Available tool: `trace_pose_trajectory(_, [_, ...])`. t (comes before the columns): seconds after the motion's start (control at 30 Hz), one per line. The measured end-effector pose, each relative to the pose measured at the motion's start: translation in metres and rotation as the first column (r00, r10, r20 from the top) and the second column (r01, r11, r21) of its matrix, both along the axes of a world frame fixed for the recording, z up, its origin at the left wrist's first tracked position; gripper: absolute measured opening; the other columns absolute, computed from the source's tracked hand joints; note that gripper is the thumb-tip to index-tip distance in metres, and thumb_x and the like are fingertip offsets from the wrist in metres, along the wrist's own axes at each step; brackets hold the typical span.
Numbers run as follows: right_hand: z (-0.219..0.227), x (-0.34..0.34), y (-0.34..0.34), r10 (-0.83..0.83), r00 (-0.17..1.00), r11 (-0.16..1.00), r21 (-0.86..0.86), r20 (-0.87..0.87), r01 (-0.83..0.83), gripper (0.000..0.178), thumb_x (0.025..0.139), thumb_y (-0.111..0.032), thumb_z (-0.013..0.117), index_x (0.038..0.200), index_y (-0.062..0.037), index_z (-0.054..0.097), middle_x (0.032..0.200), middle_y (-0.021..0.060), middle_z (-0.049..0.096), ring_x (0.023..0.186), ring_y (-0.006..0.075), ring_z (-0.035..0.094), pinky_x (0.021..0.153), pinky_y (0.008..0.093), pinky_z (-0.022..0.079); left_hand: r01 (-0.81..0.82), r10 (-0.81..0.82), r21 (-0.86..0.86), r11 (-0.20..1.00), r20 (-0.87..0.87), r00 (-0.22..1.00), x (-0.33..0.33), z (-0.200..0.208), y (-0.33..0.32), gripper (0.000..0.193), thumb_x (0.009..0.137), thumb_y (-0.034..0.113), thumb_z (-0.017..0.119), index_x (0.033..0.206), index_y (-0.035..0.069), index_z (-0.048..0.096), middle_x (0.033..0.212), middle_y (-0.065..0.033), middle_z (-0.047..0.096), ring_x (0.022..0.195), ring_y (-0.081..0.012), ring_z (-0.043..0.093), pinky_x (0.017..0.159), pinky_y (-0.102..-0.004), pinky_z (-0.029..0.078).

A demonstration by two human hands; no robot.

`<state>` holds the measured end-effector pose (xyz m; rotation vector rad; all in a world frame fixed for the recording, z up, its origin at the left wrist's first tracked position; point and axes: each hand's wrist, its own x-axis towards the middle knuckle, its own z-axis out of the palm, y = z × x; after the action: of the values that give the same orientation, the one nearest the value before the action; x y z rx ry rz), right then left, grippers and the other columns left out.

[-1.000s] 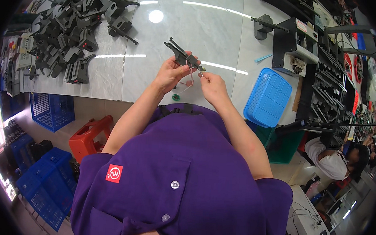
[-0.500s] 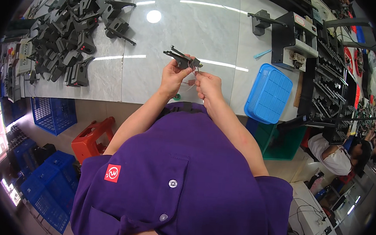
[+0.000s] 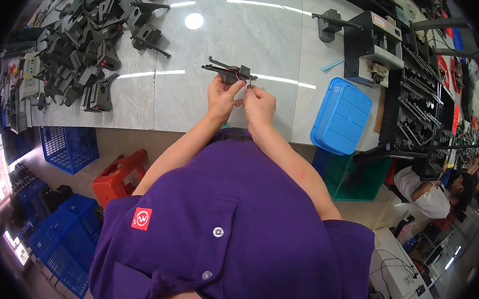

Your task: Assembling electronic wiring and LED components into plastic toy housings and testing the functionality with a power supply.

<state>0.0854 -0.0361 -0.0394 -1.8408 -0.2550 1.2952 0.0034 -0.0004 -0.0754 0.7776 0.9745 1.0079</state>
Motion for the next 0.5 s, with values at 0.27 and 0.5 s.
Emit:
trace_pose_trajectory(0.27, [0.005,-0.002,-0.001,-0.016,0.999,0.997,0.081,-0.028,0.018,0.013,0.084,-0.012,0.050,0.091,-0.0040,0.059,0.055,-0.0023,0.043,0.041,0.0036,0.035,0.032,0.0202,0.021,-0.096,0.102,-0.078,0.992,0.074,0.992,0.004,0.015,-0.005,0.034,0.078,-0.007,0.052,0.110,0.000,0.043,0.094,-0.0068,0.056,0.085,-0.0133,0.056,0.074,-0.0258,0.047])
trace_pose_trajectory(0.5, [-0.017,0.089,0.026,-0.402,0.650,0.825,0.052,-0.645,0.562,0.010,0.085,-0.012,0.049,0.089,-0.0054,0.054,0.054,-0.0033,0.039,0.036,0.0046,0.029,0.031,0.0200,0.018,-0.159,0.156,-0.091,0.983,-0.037,0.987,-0.015,-0.030,-0.013,0.037,0.079,-0.010,0.045,0.113,-0.003,0.035,0.105,-0.0137,0.052,0.097,-0.0216,0.054,0.084,-0.0312,0.046])
